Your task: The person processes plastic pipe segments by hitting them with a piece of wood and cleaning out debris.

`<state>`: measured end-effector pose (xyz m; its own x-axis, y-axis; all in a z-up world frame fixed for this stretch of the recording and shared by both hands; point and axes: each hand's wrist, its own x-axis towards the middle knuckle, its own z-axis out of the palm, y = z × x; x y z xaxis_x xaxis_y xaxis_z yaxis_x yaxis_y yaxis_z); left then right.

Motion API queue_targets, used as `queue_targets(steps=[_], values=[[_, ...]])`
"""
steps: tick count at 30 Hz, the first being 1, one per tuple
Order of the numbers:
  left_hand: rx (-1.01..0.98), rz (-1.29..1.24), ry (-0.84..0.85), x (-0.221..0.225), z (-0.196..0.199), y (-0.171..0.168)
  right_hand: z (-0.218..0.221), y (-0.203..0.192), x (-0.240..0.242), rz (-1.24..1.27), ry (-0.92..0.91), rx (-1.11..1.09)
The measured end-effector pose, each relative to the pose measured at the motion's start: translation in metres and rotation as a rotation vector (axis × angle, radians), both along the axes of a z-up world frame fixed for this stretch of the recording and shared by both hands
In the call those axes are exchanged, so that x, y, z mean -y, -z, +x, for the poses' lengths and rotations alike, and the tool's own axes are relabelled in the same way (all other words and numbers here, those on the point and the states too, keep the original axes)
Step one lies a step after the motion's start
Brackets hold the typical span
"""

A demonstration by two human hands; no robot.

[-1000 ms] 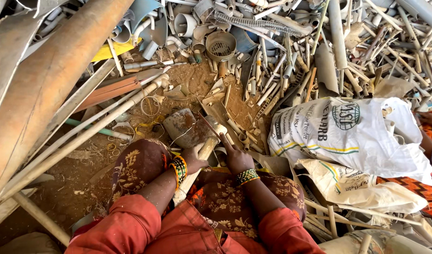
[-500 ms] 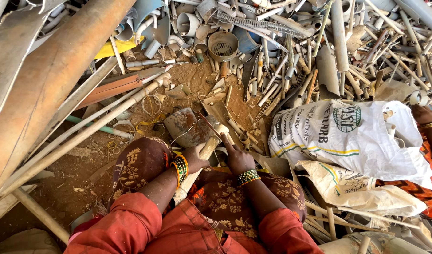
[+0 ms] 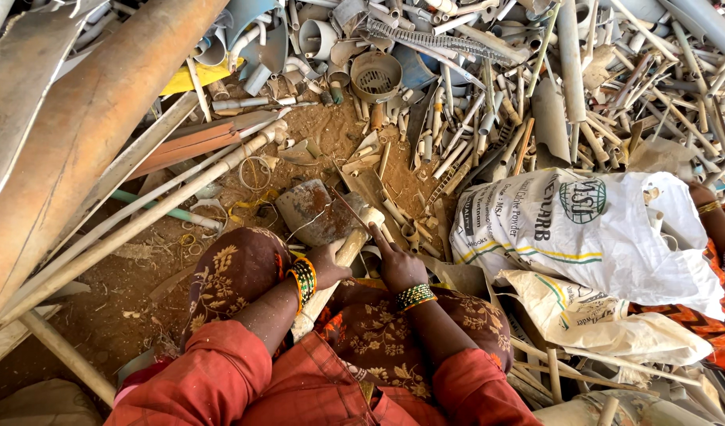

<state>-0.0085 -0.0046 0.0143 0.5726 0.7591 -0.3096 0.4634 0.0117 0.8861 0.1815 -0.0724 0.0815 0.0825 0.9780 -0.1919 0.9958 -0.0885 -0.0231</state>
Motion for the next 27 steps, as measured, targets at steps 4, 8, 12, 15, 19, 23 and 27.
queue_targets(steps=[4,8,12,15,19,23,27], values=[[0.023,0.028,0.012,0.0,-0.001,-0.001,-0.006,-0.003,0.001,-0.037,0.022,0.054],[0.035,0.029,-0.011,-0.001,0.0,-0.001,-0.011,-0.001,0.001,-0.019,0.018,0.112],[0.054,0.028,-0.016,0.001,-0.001,-0.008,-0.015,0.001,0.0,-0.011,0.022,0.126],[-0.028,-0.033,0.016,0.0,-0.005,-0.015,-0.018,-0.005,0.002,-0.056,0.068,0.04],[-0.019,-0.009,0.005,0.002,-0.006,-0.017,-0.017,-0.005,0.0,-0.117,0.103,-0.031],[0.025,0.04,0.012,0.002,-0.01,-0.013,-0.008,0.012,-0.002,-0.077,0.091,-0.067],[0.043,0.122,0.036,0.002,-0.01,0.003,0.015,0.039,-0.005,0.117,0.058,-0.311]])
